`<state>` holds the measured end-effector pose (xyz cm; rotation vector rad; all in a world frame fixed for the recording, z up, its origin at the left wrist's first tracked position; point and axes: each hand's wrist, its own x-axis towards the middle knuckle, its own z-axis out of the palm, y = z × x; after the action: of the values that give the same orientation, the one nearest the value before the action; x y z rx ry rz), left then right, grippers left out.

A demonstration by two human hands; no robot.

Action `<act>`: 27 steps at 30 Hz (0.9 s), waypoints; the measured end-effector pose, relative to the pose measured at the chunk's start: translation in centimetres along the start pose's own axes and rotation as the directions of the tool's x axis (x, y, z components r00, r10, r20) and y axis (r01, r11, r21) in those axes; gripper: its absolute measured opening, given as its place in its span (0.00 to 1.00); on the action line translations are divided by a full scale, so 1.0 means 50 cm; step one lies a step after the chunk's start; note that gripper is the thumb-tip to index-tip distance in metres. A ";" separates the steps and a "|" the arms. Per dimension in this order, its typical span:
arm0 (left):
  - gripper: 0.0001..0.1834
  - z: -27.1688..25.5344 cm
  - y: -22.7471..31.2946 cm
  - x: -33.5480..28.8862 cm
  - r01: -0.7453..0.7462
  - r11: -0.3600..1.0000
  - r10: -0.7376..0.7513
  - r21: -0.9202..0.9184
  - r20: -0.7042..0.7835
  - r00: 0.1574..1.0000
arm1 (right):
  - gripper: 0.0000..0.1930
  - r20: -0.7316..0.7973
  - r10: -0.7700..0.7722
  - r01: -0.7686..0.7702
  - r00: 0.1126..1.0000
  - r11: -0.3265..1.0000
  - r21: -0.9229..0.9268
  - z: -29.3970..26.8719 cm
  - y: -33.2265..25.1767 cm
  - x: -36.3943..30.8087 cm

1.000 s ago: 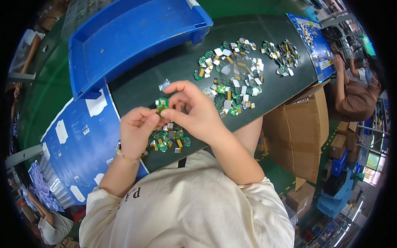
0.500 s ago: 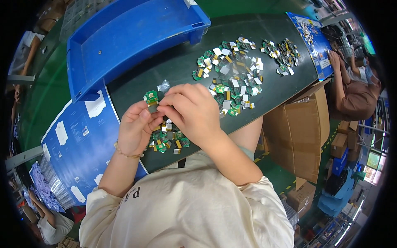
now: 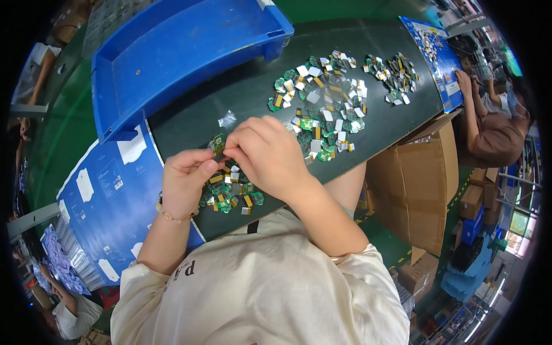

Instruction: Assembling and inspecting small green printed circuit boards by attaching white components at a factory workstation.

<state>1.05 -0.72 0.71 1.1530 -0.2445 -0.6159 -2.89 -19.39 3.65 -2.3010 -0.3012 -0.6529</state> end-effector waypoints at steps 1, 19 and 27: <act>0.11 0.001 0.001 0.002 0.026 1.000 -0.026 -0.011 -0.015 1.000 | 0.09 0.001 0.003 -0.003 1.000 1.000 0.002 0.005 0.003 -0.002; 0.16 -0.003 0.006 0.018 -0.170 0.959 0.125 -0.228 -0.200 0.972 | 0.11 0.117 -0.017 0.042 0.993 0.977 -0.211 0.022 0.076 0.038; 0.08 -0.015 0.003 0.016 -0.204 0.977 0.187 -0.065 -0.206 0.961 | 0.12 0.126 0.027 0.020 0.992 0.933 -0.359 0.069 0.082 0.062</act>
<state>2.11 -0.54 0.42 1.0836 -0.1570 -0.3305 2.60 -19.85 0.80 -2.7020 -0.2535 -0.5971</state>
